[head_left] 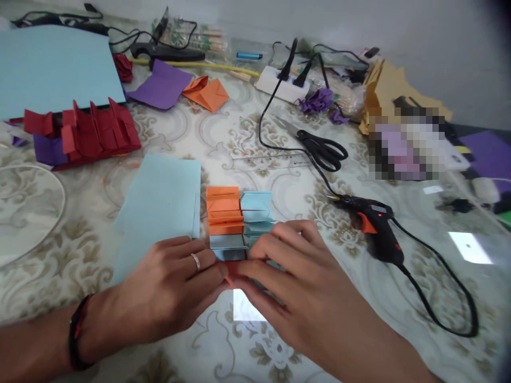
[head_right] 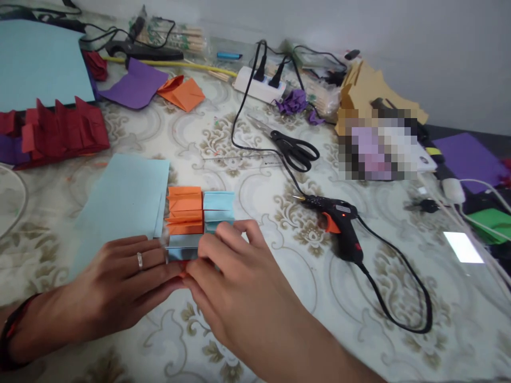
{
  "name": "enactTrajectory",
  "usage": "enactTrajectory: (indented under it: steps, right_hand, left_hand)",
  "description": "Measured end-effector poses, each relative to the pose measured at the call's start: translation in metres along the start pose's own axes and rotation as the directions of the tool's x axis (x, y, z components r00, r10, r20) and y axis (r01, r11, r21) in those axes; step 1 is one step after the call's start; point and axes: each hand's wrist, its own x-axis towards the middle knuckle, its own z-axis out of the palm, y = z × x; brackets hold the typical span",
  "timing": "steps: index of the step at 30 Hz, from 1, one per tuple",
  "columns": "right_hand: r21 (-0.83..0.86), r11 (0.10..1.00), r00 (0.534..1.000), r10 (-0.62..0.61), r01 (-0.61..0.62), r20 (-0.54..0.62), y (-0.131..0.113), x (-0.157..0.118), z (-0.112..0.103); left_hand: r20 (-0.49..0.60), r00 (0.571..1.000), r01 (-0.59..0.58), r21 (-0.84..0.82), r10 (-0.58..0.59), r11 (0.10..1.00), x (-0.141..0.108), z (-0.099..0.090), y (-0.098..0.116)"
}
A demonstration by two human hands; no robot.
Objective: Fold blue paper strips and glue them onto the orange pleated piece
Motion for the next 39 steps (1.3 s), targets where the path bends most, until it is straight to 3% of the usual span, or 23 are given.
enactTrajectory:
  steps: [5, 13, 22, 33, 39]
  right_hand:
    - [-0.149, 0.989, 0.994, -0.005, 0.022, 0.108, -0.003, -0.001, 0.008]
    - [-0.180, 0.983, 0.991, 0.047, -0.023, 0.126, -0.004, -0.004, 0.014]
    - [-0.142, 0.989, 0.990, 0.059, -0.040, 0.128, -0.003, -0.003, 0.021]
    - [-0.135, 0.990, 0.985, 0.052, -0.029, 0.165, 0.001, -0.004, 0.015]
    - [0.031, 0.991, 0.984, 0.128, -0.133, 0.125, -0.001, -0.003, 0.007]
  left_hand:
    - [0.061, 0.996, 0.068, -0.042, -0.065, 0.997, 0.002, -0.002, 0.002]
    - [0.099, 0.990, 0.101, -0.031, -0.098, 0.994, 0.005, -0.002, 0.003]
    - [0.071, 0.994, 0.091, -0.026, -0.089, 0.996, 0.005, -0.004, 0.002]
    - [0.110, 0.994, -0.013, -0.053, 0.019, 0.999, 0.001, 0.000, -0.002]
    - [0.102, 0.994, -0.023, -0.049, 0.028, 0.999, -0.001, 0.001, -0.001]
